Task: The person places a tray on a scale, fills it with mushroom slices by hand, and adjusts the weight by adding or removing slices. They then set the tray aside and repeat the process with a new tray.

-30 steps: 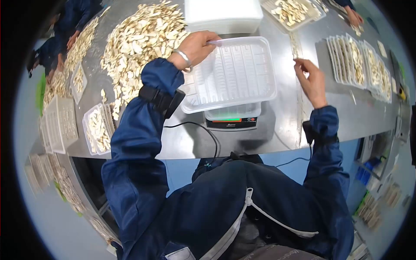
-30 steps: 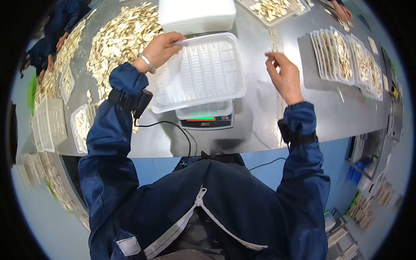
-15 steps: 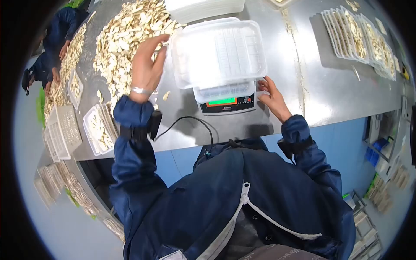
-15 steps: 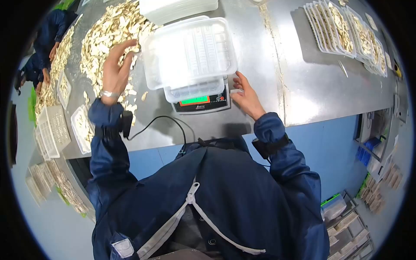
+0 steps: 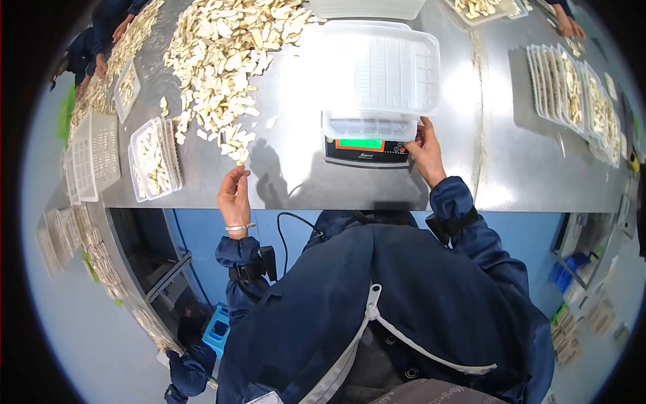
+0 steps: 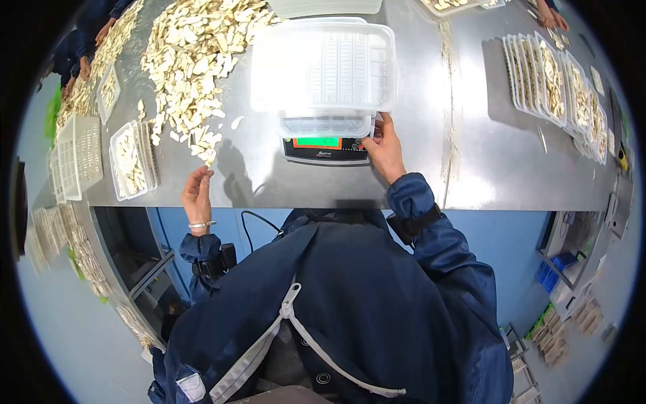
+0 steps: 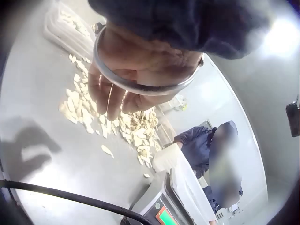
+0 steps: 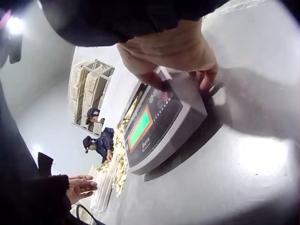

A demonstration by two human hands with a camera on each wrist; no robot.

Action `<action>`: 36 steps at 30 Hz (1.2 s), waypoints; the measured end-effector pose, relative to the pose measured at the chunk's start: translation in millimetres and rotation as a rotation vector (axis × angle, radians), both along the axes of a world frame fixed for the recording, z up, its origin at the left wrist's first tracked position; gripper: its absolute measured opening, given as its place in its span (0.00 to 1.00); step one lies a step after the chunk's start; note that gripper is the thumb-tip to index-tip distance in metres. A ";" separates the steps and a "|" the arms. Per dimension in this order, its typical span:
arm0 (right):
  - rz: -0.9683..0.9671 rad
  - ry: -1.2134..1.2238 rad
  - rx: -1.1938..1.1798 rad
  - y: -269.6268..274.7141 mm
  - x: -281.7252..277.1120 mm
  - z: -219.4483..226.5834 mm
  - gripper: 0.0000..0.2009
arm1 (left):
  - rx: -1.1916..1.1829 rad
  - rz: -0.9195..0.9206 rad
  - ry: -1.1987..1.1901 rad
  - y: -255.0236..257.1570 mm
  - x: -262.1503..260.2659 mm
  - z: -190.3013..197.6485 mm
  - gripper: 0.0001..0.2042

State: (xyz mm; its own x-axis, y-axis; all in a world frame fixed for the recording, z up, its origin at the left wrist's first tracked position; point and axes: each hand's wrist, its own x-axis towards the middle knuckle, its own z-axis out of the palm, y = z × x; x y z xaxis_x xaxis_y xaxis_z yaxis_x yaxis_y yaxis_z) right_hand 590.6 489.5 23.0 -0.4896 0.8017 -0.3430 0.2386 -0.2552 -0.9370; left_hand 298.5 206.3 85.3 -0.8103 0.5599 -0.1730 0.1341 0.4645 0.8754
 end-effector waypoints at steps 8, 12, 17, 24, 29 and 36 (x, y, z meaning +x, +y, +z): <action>-0.002 -0.013 0.066 3.0 -0.2 -10.0 0.36 | 0.028 0.018 0.007 -6.9 1.0 4.9 0.11; -0.011 0.018 0.037 3.8 -0.7 -9.8 0.36 | 0.064 0.031 -0.001 -15.4 -8.9 3.8 0.12; 0.021 -0.017 0.065 16.0 21.6 -19.7 0.39 | 0.094 0.115 -0.059 -35.7 -36.7 2.6 0.12; -0.460 -0.038 0.448 26.0 63.8 39.7 0.20 | 0.242 0.710 -0.095 -143.7 -127.4 -12.3 0.08; -0.381 0.074 0.633 -17.3 -18.1 110.6 0.17 | 0.379 0.908 -0.305 -190.5 -193.2 -29.3 0.15; -0.177 0.113 0.611 -72.7 -92.5 127.0 0.15 | 0.364 0.874 -0.348 -182.1 -237.9 -49.0 0.15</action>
State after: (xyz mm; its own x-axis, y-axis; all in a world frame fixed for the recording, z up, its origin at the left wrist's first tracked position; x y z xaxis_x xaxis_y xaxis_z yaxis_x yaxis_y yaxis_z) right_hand 498.1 416.8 150.0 -0.3385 0.9080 0.2470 0.1333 0.3062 -0.9426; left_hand 60.7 24.2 36.3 -0.8988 -0.1408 -0.4151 -0.4159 -0.0254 0.9091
